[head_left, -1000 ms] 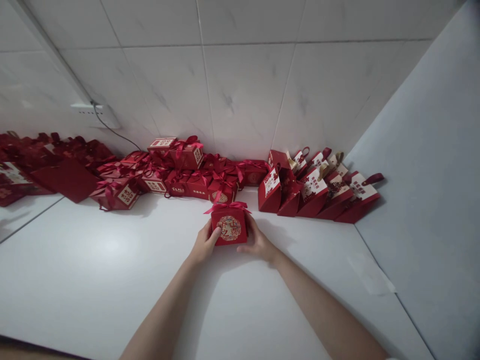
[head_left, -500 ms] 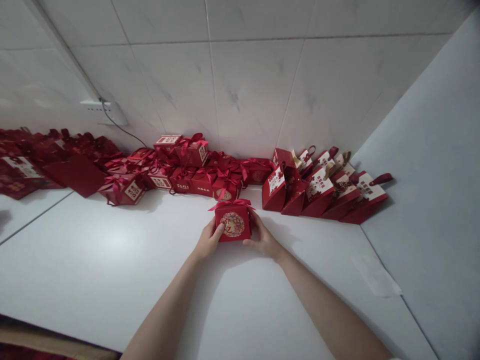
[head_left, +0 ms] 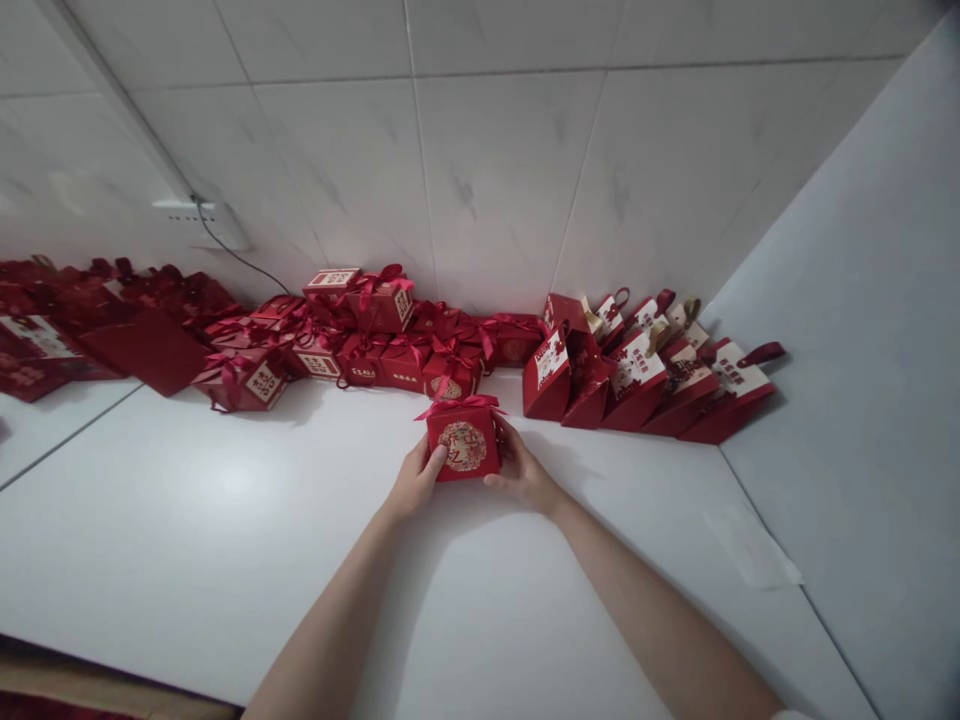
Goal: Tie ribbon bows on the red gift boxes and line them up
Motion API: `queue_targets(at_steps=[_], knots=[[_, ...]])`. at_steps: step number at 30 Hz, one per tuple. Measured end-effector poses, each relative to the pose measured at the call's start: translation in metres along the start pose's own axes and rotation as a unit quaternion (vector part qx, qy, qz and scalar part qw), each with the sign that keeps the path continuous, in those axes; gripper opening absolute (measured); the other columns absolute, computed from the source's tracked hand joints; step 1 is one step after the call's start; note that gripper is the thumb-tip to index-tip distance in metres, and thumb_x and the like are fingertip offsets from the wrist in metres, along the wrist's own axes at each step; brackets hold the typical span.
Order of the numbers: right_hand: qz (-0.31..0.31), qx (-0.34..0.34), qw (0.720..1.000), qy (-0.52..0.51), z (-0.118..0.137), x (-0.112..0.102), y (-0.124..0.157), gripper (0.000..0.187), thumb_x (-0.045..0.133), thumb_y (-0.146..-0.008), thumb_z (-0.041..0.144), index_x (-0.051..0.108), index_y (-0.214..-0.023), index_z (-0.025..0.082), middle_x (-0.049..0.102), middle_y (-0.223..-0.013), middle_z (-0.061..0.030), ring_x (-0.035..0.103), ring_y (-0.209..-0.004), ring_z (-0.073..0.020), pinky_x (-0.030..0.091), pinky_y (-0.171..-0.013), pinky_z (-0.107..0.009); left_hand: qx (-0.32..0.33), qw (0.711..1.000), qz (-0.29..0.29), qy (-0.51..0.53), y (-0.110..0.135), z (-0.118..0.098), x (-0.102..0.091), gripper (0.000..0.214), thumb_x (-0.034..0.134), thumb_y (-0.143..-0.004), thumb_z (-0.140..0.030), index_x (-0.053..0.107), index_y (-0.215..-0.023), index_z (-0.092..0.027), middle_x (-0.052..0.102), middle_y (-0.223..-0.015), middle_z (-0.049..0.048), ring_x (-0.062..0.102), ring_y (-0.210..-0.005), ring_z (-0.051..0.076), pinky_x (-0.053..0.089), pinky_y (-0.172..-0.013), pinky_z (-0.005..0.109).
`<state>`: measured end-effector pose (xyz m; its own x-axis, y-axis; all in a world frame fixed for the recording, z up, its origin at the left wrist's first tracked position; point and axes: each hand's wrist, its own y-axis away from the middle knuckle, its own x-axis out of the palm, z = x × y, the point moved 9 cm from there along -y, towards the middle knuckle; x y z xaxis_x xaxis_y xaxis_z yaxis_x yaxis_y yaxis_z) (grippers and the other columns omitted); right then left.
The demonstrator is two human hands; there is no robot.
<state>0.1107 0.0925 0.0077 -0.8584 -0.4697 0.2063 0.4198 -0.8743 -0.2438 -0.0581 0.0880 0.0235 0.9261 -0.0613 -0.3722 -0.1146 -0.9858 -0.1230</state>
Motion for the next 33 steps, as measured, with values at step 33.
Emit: queue_targets(at_steps=[33], knots=[[-0.006, 0.001, 1.000, 0.005, -0.0006, -0.0008, -0.0001, 0.100, 0.083, -0.070, 0.036, 0.025, -0.151, 0.034, 0.040, -0.151, -0.0103, 0.045, -0.134, -0.0299, 0.037, -0.111, -0.051, -0.007, 1.000, 0.000, 0.004, 0.0001, -0.0014, 0.0007, 0.066, 0.039, -0.093, -0.061, 0.052, -0.135, -0.012, 0.062, -0.132, 0.0120, 0.057, -0.121, 0.030, 0.044, -0.103, 0.041]])
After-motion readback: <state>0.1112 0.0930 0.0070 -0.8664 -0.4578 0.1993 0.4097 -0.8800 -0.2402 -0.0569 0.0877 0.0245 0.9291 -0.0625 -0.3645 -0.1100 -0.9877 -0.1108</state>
